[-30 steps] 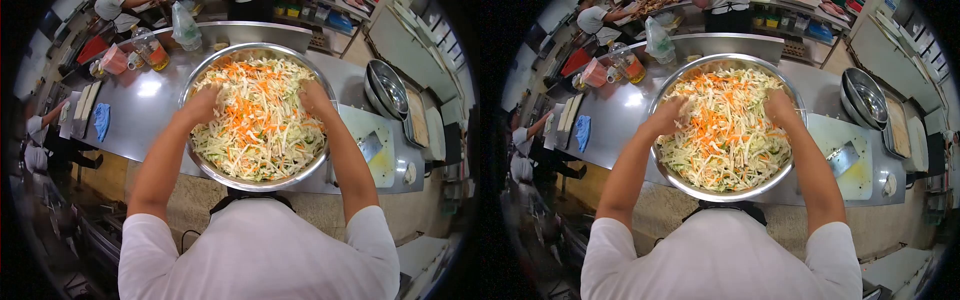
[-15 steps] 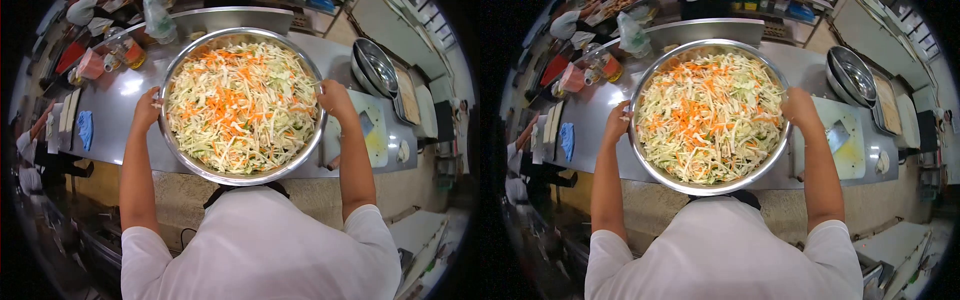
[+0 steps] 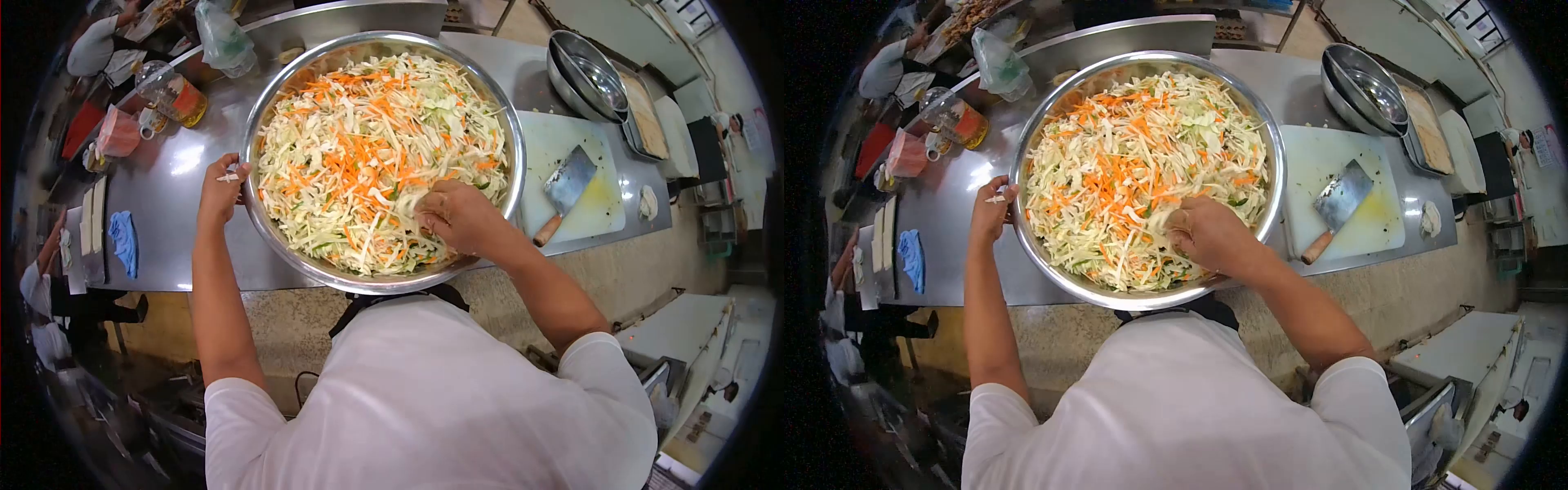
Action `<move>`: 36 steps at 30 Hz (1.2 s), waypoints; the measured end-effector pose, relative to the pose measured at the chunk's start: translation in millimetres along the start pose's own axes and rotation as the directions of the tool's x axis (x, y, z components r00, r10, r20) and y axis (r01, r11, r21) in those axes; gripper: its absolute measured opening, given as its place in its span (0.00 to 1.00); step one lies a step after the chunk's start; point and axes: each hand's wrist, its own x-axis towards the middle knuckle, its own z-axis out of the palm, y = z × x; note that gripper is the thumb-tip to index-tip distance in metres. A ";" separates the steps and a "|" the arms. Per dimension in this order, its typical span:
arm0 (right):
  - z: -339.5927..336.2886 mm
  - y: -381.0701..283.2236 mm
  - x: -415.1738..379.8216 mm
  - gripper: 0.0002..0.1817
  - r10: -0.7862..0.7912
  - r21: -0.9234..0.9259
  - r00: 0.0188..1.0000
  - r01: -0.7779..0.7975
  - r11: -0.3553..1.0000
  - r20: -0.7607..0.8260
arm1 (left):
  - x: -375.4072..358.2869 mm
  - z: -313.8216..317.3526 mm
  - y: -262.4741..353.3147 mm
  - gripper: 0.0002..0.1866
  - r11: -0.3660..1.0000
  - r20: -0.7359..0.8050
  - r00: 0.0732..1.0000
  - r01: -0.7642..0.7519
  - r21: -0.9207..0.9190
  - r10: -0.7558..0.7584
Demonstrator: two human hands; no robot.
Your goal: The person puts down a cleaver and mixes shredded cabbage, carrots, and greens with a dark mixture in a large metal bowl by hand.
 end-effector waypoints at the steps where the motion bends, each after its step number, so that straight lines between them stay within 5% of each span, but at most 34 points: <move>1: -11.8 -10.8 -5.3 0.12 0.038 0.084 0.997 -0.033 0.996 -0.063 | 0.7 -0.4 -3.9 0.18 1.000 0.009 1.000 0.003 0.002 -0.003; 3: -19.1 -10.8 -16.3 0.13 0.087 0.165 0.986 -0.062 0.984 -0.144 | 8.7 -1.9 -4.2 0.17 1.000 -0.003 1.000 0.008 -0.013 -0.008; 5: -13.3 8.7 -30.9 0.13 0.144 -0.053 0.976 -0.154 0.987 -0.164 | 17.4 -5.6 -12.4 0.17 1.000 -0.015 1.000 -0.009 -0.013 0.009; 7: -1.0 21.7 -34.4 0.14 0.110 -0.065 0.992 -0.114 0.991 -0.059 | 21.1 -5.6 -12.5 0.17 1.000 -0.035 0.999 -0.006 0.005 0.007; 9: -22.9 8.1 -31.1 0.14 0.066 0.278 0.998 -0.067 0.958 0.013 | 19.7 -3.5 -12.4 0.17 1.000 -0.060 0.998 -0.002 0.010 0.003; 11: -40.1 31.7 -15.8 0.14 0.040 0.239 0.985 0.001 0.971 -0.166 | 22.4 -3.1 -8.9 0.17 1.000 -0.090 0.996 0.013 0.017 -0.011; 13: -60.5 61.8 10.7 0.17 0.192 0.197 0.965 -0.157 0.968 -0.177 | 19.9 -6.0 -8.0 0.18 0.996 -0.086 0.996 0.040 0.082 -0.032; 17: -41.4 134.0 91.5 0.15 0.226 0.011 0.867 -0.247 0.969 -0.444 | 4.0 -5.2 -6.2 0.18 0.998 -0.145 0.989 0.015 0.059 -0.006; 19: -26.0 153.8 142.9 0.15 0.292 -0.251 0.957 -0.283 0.926 -0.003 | 7.7 -3.6 -7.1 0.18 0.998 -0.132 0.991 -0.003 0.062 0.011; 21: -21.1 115.8 145.8 0.12 0.144 -0.165 0.988 -0.133 0.977 0.057 | 8.0 -10.6 -12.1 0.20 0.992 -0.111 0.993 0.051 0.113 -0.038; 23: -22.1 92.5 134.9 0.12 0.075 0.108 0.951 -0.044 0.993 -0.299 | 5.8 -8.5 -14.1 0.19 0.994 -0.124 0.991 0.057 0.093 -0.045; 26: -50.2 82.5 117.3 0.12 0.025 0.191 0.880 0.075 0.979 -0.475 | -2.6 -6.3 -8.7 0.18 0.994 -0.144 0.989 0.056 0.092 -0.043; 30: -70.1 119.7 119.7 0.12 0.166 0.346 0.805 0.052 0.937 -0.570 | -9.1 -9.1 0.8 0.19 0.981 -0.120 0.993 0.030 0.190 -0.007; 31: -75.3 130.1 119.9 0.12 0.234 0.353 0.851 -0.062 0.934 -0.470 | -4.7 -11.5 -2.5 0.19 0.981 -0.133 0.991 0.037 0.192 -0.012; 32: -78.0 137.2 117.9 0.12 0.304 0.345 0.881 -0.176 0.922 -0.363 | 0.1 -14.3 -6.3 0.20 0.810 -0.101 0.972 -0.117 0.575 0.212; 33: -75.1 141.4 114.1 0.13 0.275 0.255 0.886 -0.187 0.949 -0.374 | 4.6 -19.0 -7.3 0.20 0.478 0.014 0.921 -0.216 0.851 0.390; 35: -74.6 137.6 103.2 0.13 0.294 0.120 0.905 -0.270 0.955 -0.308 | -34.0 24.3 68.0 0.21 0.433 -0.079 0.858 -0.175 0.884 0.508; 36: -77.1 129.1 95.0 0.13 0.350 0.073 0.907 -0.343 0.937 -0.234 | -32.7 35.4 78.1 0.21 0.485 -0.007 0.858 -0.284 0.827 0.514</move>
